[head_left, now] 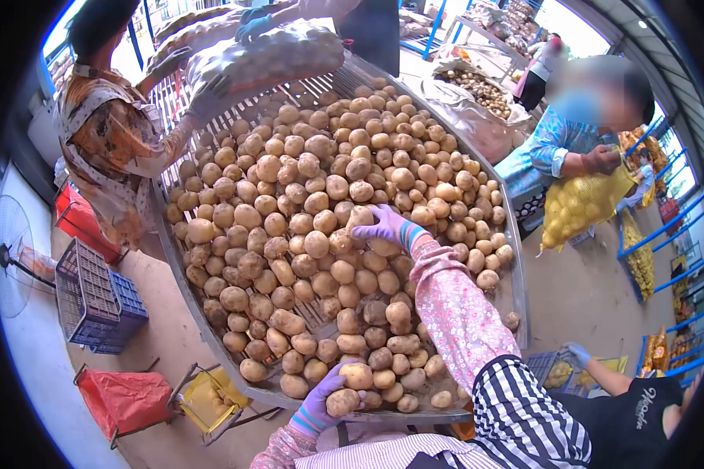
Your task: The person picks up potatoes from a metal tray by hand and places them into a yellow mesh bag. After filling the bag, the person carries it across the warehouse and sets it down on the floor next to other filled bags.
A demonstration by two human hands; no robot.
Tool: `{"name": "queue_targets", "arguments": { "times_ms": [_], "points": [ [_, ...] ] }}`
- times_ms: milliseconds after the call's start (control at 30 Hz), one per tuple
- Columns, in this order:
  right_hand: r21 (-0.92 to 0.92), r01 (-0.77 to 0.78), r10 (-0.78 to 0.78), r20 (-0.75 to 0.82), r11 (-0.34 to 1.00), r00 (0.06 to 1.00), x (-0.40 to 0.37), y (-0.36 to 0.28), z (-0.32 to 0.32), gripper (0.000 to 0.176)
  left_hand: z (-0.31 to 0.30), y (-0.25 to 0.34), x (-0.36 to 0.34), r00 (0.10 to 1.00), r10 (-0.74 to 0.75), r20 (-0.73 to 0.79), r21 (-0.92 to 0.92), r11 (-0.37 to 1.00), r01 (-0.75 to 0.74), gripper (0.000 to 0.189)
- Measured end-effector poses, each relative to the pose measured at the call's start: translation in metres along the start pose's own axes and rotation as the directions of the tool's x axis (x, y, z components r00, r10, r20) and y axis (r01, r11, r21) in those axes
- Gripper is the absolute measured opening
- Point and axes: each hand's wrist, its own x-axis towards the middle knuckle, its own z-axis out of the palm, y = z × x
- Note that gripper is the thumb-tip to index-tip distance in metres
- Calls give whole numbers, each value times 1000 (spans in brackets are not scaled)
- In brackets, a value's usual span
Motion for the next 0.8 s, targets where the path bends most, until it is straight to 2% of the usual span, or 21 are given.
{"name": "queue_targets", "arguments": {
  "times_ms": [33,67,100,133,167,200,233,267,333,400,433,500,533,567,633,667,700,733,767,800],
  "points": [
    [44,3,-2,-38,999,999,-2,3,4,105,1,1,2,993,-121,5,-192,974,119,53],
    [-32,12,-15,-114,999,993,-8,7,12,104,5,1,-2,990,-137,15,-176,975,138,53],
    [-77,42,-54,-173,996,983,-21,8,19,101,18,6,-6,998,-51,-46,56,997,53,54],
    [-154,44,-73,-188,987,979,-40,6,23,97,27,8,-7,995,55,-79,287,957,-30,55],
    [-231,44,-92,-200,972,976,-60,4,26,94,26,3,-6,997,43,-65,299,954,-22,55],
    [-258,33,-70,-137,965,988,-76,6,28,84,21,-7,-5,996,-16,-93,119,993,27,55],
    [-298,81,-123,-124,951,985,-95,10,34,78,23,-8,-7,990,-80,-116,-68,995,72,54],
    [-351,66,-126,-151,934,980,-113,13,38,76,25,-7,-7,973,-216,-77,-373,912,173,53],
    [-397,53,-133,-179,916,975,-145,24,42,74,26,-20,-8,970,-230,-79,-379,907,184,53],
    [-310,-18,-28,-146,951,989,-176,34,41,71,49,-20,-16,964,-229,-133,-329,928,175,53],
    [-305,-16,-33,-153,952,988,-188,41,44,71,54,-25,-18,965,-226,-134,-318,932,174,53],
    [-289,-6,-55,-202,957,978,-214,53,55,68,57,-38,-19,959,-246,-139,-418,893,168,47],
    [-264,-71,12,-216,962,976,-228,58,62,70,62,-47,-22,959,-194,-205,-296,947,128,47],
    [-261,-62,6,-209,963,978,-242,65,67,70,65,-56,-29,957,-131,-257,-206,975,79,46],
    [-209,-70,13,-260,975,965,-268,74,76,73,60,-77,-33,946,-15,-323,-64,998,-6,46],
    [-145,-108,71,-236,983,969,-280,69,74,74,51,-92,-33,940,52,-336,-38,997,-68,45],
    [-179,-122,69,-277,976,958,-288,78,80,75,63,-90,-41,930,75,-359,-69,992,-107,43],
    [-135,-83,38,-309,987,950,-292,87,84,76,63,-88,-48,959,50,-279,-198,974,-109,44],
    [-93,-40,6,-341,995,940,-294,99,90,79,61,-88,-55,980,42,-195,-325,940,-105,62],
    [21,41,-30,-388,999,921,-297,106,96,81,59,-95,-60,957,204,-205,4,978,-208,50]
  ]
}}
